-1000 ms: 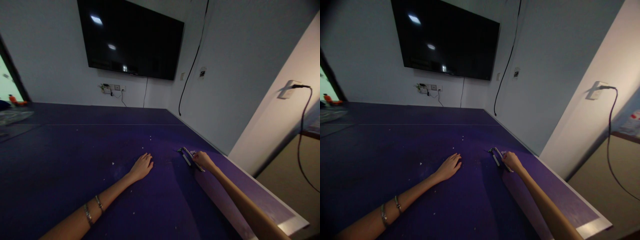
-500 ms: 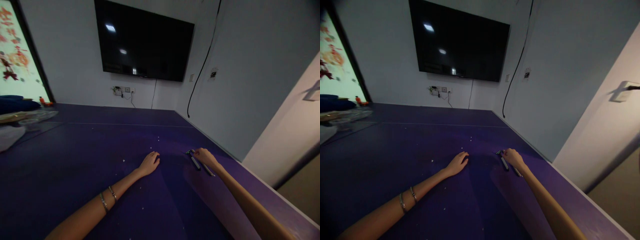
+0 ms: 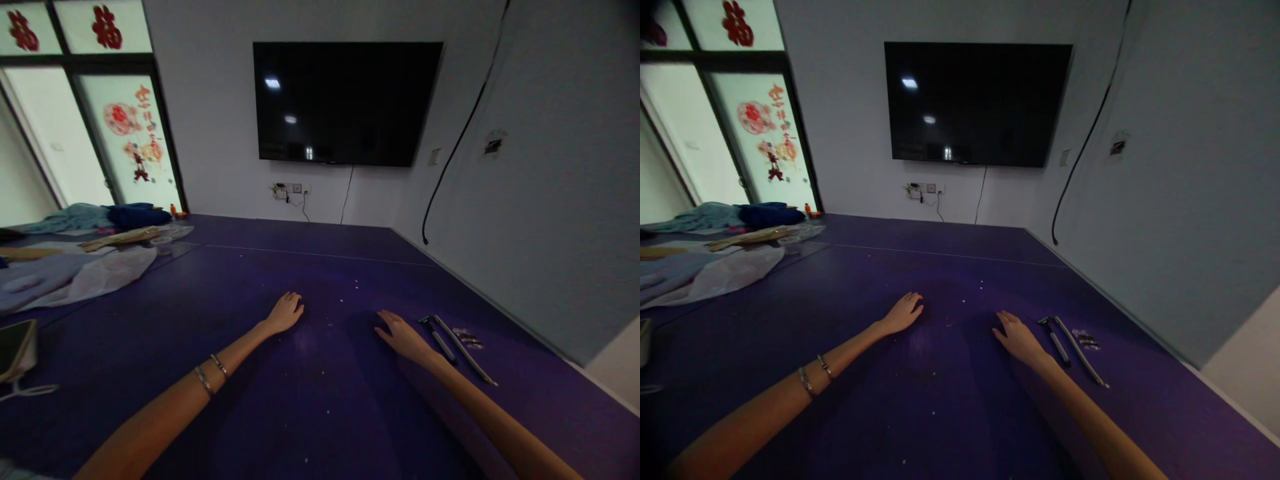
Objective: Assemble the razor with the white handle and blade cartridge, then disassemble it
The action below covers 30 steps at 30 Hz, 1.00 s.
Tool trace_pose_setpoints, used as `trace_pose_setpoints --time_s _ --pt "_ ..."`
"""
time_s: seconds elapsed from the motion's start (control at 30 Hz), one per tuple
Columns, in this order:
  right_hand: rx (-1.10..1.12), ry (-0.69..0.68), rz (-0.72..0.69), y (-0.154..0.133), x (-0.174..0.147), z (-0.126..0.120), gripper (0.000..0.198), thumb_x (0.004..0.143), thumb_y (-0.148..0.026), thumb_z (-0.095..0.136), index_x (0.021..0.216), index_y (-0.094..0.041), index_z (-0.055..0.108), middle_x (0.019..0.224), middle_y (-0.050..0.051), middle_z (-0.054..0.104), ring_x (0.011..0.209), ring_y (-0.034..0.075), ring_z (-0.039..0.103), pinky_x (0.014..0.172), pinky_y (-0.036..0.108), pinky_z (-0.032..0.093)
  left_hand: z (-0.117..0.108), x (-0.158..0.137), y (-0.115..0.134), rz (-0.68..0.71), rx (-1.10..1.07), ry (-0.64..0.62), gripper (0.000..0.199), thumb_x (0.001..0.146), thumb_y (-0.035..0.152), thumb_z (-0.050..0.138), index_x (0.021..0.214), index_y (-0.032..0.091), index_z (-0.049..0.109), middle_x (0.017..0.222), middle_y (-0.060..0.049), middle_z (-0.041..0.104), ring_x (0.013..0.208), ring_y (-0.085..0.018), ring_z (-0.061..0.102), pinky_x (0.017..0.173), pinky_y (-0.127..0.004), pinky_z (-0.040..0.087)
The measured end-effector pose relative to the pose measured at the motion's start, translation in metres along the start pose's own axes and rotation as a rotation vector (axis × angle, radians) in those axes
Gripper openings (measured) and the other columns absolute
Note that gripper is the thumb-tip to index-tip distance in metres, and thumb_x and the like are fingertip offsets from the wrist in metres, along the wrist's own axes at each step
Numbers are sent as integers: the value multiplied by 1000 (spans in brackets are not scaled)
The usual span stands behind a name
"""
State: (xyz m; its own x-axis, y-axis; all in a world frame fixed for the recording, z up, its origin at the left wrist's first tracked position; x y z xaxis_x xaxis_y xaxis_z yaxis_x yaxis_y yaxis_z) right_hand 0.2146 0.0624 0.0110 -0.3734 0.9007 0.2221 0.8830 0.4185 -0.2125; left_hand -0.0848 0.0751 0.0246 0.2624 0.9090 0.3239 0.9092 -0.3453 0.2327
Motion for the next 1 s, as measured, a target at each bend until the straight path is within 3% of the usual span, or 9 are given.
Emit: trace_pose_setpoints --time_s 0.13,0.23,1.0 --pt "-40 6 43 -1 -4 12 60 85 -46 35 128 -5 46 135 19 41 125 27 37 104 39 29 1 -13 -38 -85 52 0 39 88 34 31 115 12 49 126 -16 50 125 -27 37 103 -46 27" --pt "-53 17 83 0 -7 16 57 86 -46 34 128 -9 46 137 16 40 127 28 34 103 42 28 6 -19 -49 -113 69 -5 41 87 36 32 116 13 49 130 -16 47 127 -28 34 102 -48 27" --pt "-21 75 92 1 -13 13 52 86 -42 34 126 -12 50 135 14 42 127 25 35 102 41 29 3 -27 -40 -98 87 -24 44 87 35 32 120 9 47 134 -17 42 130 -28 29 105 -44 25"
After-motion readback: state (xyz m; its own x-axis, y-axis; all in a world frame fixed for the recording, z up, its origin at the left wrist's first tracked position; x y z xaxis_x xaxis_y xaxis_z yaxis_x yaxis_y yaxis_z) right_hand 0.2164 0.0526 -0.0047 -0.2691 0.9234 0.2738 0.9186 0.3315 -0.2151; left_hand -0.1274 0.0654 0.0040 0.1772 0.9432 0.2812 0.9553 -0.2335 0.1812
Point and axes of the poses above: each hand's wrist, its own x-axis towards the middle knuckle, its own z-axis out of the palm, y = z × x, the point moved 8 cm from there along x, towards the middle knuckle
